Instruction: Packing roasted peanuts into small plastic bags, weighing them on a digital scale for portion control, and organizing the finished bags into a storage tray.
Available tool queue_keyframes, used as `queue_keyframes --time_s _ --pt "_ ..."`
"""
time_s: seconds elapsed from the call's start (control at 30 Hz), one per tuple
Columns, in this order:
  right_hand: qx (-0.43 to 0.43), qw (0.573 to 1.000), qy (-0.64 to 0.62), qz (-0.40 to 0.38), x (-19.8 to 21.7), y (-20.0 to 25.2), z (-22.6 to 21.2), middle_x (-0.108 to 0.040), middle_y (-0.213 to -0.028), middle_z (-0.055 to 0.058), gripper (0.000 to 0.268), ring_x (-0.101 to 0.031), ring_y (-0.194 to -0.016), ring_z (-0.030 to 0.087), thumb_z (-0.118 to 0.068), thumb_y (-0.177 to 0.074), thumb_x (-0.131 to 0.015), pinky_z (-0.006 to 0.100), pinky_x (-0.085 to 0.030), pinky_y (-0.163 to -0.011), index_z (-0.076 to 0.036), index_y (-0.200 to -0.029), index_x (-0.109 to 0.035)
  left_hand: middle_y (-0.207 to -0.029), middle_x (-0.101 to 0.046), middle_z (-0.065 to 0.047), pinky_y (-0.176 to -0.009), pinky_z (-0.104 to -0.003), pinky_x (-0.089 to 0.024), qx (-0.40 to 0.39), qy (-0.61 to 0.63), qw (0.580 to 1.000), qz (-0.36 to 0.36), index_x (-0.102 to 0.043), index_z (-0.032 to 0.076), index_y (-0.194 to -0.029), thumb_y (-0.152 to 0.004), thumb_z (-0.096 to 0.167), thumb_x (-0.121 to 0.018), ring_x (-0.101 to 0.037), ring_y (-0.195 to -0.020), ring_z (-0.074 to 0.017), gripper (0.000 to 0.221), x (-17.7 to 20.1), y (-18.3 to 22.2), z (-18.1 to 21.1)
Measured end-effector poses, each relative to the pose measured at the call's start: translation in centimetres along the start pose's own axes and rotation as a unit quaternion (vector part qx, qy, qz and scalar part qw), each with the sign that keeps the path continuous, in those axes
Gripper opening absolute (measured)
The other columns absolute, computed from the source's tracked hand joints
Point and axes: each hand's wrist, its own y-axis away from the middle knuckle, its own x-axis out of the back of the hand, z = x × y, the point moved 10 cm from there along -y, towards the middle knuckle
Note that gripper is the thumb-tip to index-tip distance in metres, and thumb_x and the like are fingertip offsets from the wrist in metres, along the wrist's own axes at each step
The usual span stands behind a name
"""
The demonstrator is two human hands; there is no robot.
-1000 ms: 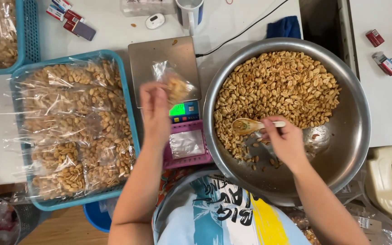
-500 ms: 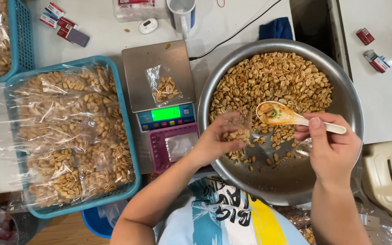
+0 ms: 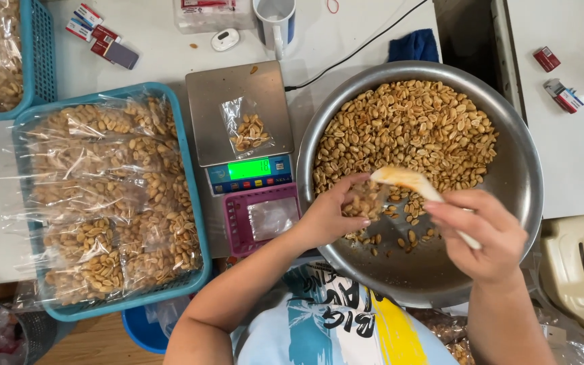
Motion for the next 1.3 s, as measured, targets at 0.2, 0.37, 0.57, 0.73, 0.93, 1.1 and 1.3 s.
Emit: queue_keyframes --time_s 0.2,0.37,0.57,0.73,0.93,1.1,1.3 --pt "-0.026 0.989 0.079 0.126 2.1 0.9 0.6 -0.07 -0.101 0.024 0.007 -0.07 -0.091 0.032 0.009 -0.103 -0.065 0.036 -0.06 -0.081 0.011 -0.109 -0.069 -0.106 -0.076 -0.007 -0.082 -0.029 -0.067 -0.144 0.099 0.983 0.048 -0.054 0.008 -0.14 -0.093 0.009 -0.07 -0.075 -0.087 -0.0174 0.049 3.1 -0.1 2.4" --pt "-0.132 0.989 0.035 0.055 -1.1 3.5 4.7 -0.072 -0.094 0.015 0.012 -0.057 -0.066 0.012 0.004 -0.1 -0.066 0.018 -0.04 -0.049 0.004 -0.11 -0.072 -0.077 -0.072 0.004 -0.094 -0.03 -0.057 -0.221 0.004 0.861 0.458 -0.016 -0.005 -0.153 -0.095 0.003 -0.059 -0.07 -0.068 -0.0111 0.072 19.7 2.9 2.3" --pt "-0.266 0.961 0.051 -0.056 -8.1 5.1 7.3 -0.077 -0.102 0.019 0.017 -0.072 -0.097 0.042 -0.012 -0.096 -0.07 0.05 -0.057 -0.081 -0.008 -0.111 -0.077 -0.105 -0.056 -0.008 -0.092 -0.043 -0.053 -0.049 -0.214 0.795 0.566 -0.08 0.024 -0.101 -0.069 0.044 -0.088 -0.067 -0.098 -0.0361 0.039 29.9 -0.1 -5.7" --pt "-0.302 0.946 0.031 -0.113 -11.5 3.7 6.1 -0.077 -0.097 0.023 0.018 -0.072 -0.089 0.046 -0.015 -0.098 -0.067 0.052 -0.06 -0.074 -0.005 -0.11 -0.076 -0.116 -0.05 -0.01 -0.098 -0.038 -0.05 -0.333 -0.269 0.668 0.609 -0.075 0.012 -0.112 -0.088 0.003 -0.07 -0.061 -0.108 -0.0303 0.026 27.4 5.8 2.4" --pt "-0.329 0.94 0.057 -0.072 -12.1 5.1 8.4 -0.077 -0.092 0.015 0.017 -0.073 -0.085 0.039 -0.02 -0.1 -0.067 0.046 -0.061 -0.069 -0.013 -0.112 -0.076 -0.162 -0.034 -0.003 -0.11 -0.039 -0.06 -0.49 -0.168 0.679 0.521 -0.053 0.008 -0.138 -0.108 -0.009 -0.061 -0.056 -0.138 -0.0292 0.036 22.8 10.7 7.5" --pt "-0.341 0.939 0.006 -0.036 -12.5 4.8 8.1 -0.078 -0.087 0.012 0.014 -0.075 -0.085 0.035 -0.019 -0.099 -0.069 0.043 -0.06 -0.074 -0.017 -0.11 -0.077 -0.133 -0.054 -0.01 -0.117 -0.041 -0.038 -0.442 -0.058 0.766 0.464 -0.05 0.008 -0.115 -0.114 0.017 -0.042 -0.049 -0.134 -0.0192 0.012 19.4 10.5 7.5" --pt "-0.44 0.892 -0.101 0.002 -12.0 6.2 9.4 -0.077 -0.079 0.011 0.014 -0.075 -0.072 0.018 -0.013 -0.101 -0.066 0.033 -0.06 -0.071 -0.014 -0.11 -0.077 -0.115 -0.07 -0.013 -0.088 -0.038 -0.064 -0.303 0.294 0.85 0.314 -0.045 0.017 -0.131 -0.101 0.019 -0.067 -0.073 -0.104 -0.0242 0.038 17.6 7.2 0.8"
